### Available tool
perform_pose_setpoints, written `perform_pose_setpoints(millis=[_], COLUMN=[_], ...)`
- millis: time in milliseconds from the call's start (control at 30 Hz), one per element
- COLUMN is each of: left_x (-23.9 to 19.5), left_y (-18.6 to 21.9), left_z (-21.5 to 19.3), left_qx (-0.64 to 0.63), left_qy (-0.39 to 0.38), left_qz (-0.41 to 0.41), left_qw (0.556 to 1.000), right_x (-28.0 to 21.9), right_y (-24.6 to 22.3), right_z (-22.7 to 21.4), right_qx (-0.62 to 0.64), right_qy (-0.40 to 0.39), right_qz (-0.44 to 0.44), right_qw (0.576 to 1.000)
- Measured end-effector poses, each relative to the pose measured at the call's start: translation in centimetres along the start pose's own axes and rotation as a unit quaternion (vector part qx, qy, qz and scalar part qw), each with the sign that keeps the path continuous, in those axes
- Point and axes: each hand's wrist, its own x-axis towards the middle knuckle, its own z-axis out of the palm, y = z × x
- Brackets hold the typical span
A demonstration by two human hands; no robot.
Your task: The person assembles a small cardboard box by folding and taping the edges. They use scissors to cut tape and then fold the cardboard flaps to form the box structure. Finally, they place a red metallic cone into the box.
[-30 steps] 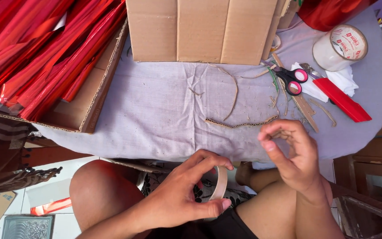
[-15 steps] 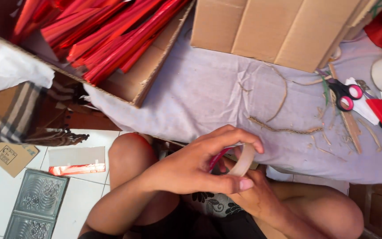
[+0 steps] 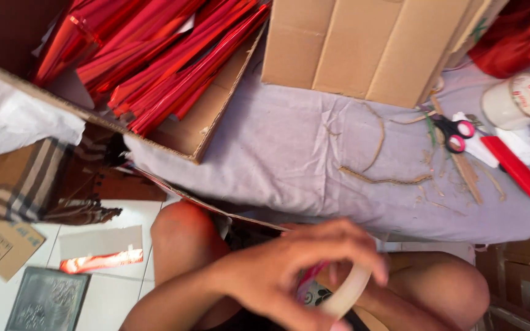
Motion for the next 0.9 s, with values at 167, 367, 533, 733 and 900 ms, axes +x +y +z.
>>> perform_pose_setpoints(millis=[167,367,533,733,900], left_x=[-2.1,-1.7,-0.2,1.0,1.7], left_y=[1.2,1.3,0.7,-1.1,-1.4], left_z=[0.6,0.3,0.0,-0.4,-0.8], left_qx=[-0.068,-0.057,0.026,0.094,0.123], left_qy=[-0.028,0.002,0.085,0.166,0.15], left_qz=[0.094,0.104,0.092,0.031,0.026], left_qw=[0.993,0.993,0.992,0.981,0.981], right_x=[3.4,7.9,14.1,17.3,14.9], right_y=[3.5,4.5,8.3,14.8,11.3], right_z=[-4.2,-9.8,-12.9,-13.2,-13.3], right_qx=[0.059,0.09,0.001,0.06,-0.027], right_qy=[0.089,0.278,0.306,0.274,0.275], right_qz=[0.076,0.147,0.015,0.038,0.06], right_qw=[0.991,0.945,0.952,0.959,0.959])
